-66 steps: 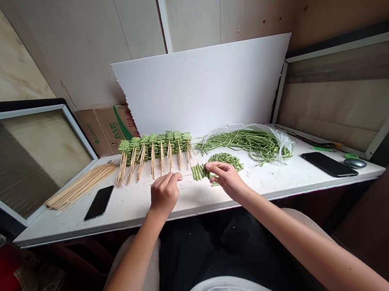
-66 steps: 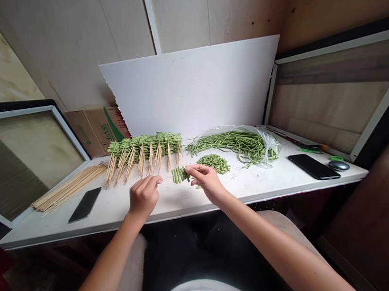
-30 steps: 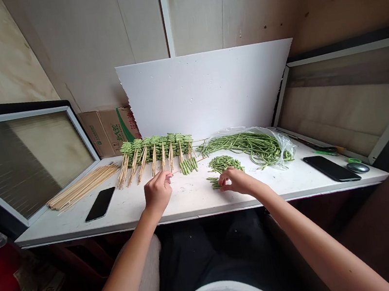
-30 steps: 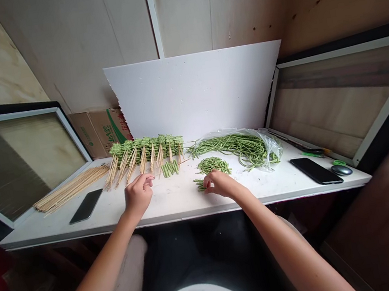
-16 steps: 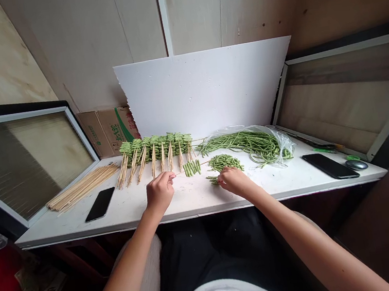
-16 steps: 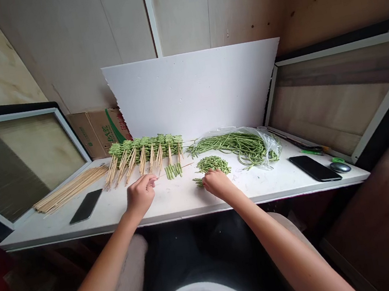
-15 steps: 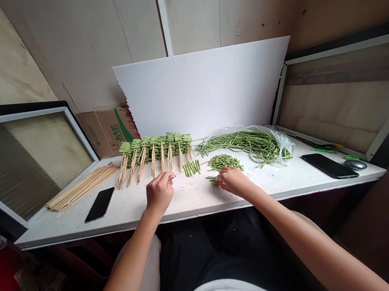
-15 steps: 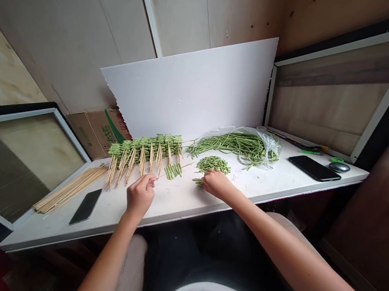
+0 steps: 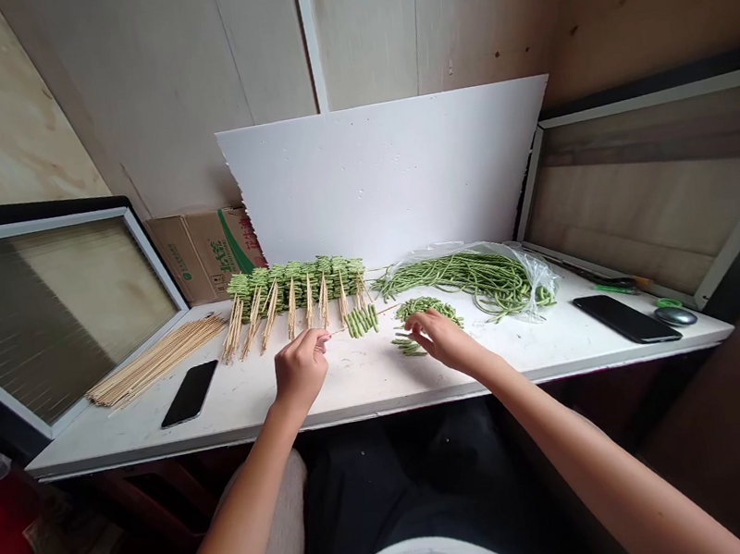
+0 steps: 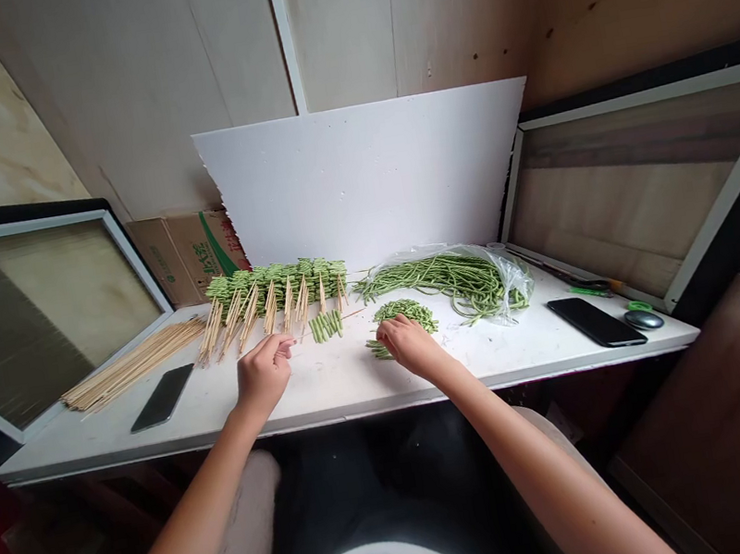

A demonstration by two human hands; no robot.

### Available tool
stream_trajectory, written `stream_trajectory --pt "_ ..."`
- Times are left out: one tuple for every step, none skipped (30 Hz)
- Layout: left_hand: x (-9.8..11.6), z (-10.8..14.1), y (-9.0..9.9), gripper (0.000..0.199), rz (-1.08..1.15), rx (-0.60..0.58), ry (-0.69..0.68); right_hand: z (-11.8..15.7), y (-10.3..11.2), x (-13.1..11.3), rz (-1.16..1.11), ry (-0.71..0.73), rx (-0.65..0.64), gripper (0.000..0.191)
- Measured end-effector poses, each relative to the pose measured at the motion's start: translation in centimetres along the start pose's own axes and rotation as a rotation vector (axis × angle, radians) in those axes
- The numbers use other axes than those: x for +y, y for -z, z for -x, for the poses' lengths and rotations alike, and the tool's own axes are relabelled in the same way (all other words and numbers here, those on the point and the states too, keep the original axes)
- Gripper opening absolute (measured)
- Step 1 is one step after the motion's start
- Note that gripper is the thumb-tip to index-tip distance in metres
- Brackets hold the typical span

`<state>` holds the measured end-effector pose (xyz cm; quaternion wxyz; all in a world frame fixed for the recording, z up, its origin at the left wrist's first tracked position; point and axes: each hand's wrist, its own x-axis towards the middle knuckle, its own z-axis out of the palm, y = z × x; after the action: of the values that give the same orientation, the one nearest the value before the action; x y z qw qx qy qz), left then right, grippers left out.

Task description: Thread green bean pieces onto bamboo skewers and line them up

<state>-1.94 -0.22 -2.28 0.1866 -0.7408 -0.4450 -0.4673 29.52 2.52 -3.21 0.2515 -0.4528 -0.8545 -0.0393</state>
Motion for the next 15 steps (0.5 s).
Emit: stream_trajectory --pt "0.0 0.0 0.0 0.034 0.002 0.005 -0.001 -0.1 0.2 0.2 -0.108 -0.017 0.047 0.018" --pt "0.0 0.0 0.1 0.034 0.006 0.012 -0.003 -0.2 0.3 0.3 -0.228 -0.043 0.09 0.019" --pt "0.0 -0.1 0.1 0.034 0.01 0.023 -0.006 -0.3 0.5 0.5 -0.352 -0.08 0.128 0.021" --pt "0.0 -0.1 0.1 0.034 0.014 0.034 -0.01 -0.4 0.7 0.5 -0.476 -0.128 0.155 0.024" --pt "0.0 -0.1 0.1 0.034 0.016 0.045 -0.014 -0.6 0.9 0.5 -0.6 -0.183 0.171 0.028" --pt "0.0 -0.1 0.1 0.035 0.018 0.054 -0.018 -0.7 1.2 0.4 -0.722 -0.239 0.179 0.032" --pt "0.1 -0.2 0.2 0.035 0.02 0.058 -0.022 -0.8 1.4 0.2 -0.845 -0.288 0.184 0.036" --pt "0.1 -0.2 0.2 0.035 0.021 0.058 -0.023 -0.9 1.6 0.0 -0.969 -0.327 0.187 0.038" --pt "0.2 -0.2 0.2 0.035 0.022 0.056 -0.022 -0.9 1.8 -0.3 -1.094 -0.353 0.19 0.039" --pt "0.3 -0.2 0.3 0.035 0.024 0.053 -0.02 -1.0 2.0 -0.5 -1.215 -0.369 0.192 0.039" --pt "0.4 -0.2 0.3 0.035 0.025 0.049 -0.02 -1.0 2.1 -0.8 -1.327 -0.379 0.195 0.038" --pt "0.5 -0.2 0.3 0.035 0.028 0.046 -0.019 -1.1 2.3 -1.1 -1.422 -0.39 0.2 0.036" --pt "0.6 -0.2 0.3 0.035 0.031 0.045 -0.02 -1.1 2.4 -1.3 -1.5 -0.405 0.207 0.035" --pt "0.7 -0.2 0.3 0.035 0.033 0.044 -0.021 -1.1 2.4 -1.5 -1.56 -0.422 0.215 0.034" --pt "0.8 -0.2 0.3 0.035 0.036 0.045 -0.021 -1.1 2.5 -1.7 -1.603 -0.438 0.223 0.033"
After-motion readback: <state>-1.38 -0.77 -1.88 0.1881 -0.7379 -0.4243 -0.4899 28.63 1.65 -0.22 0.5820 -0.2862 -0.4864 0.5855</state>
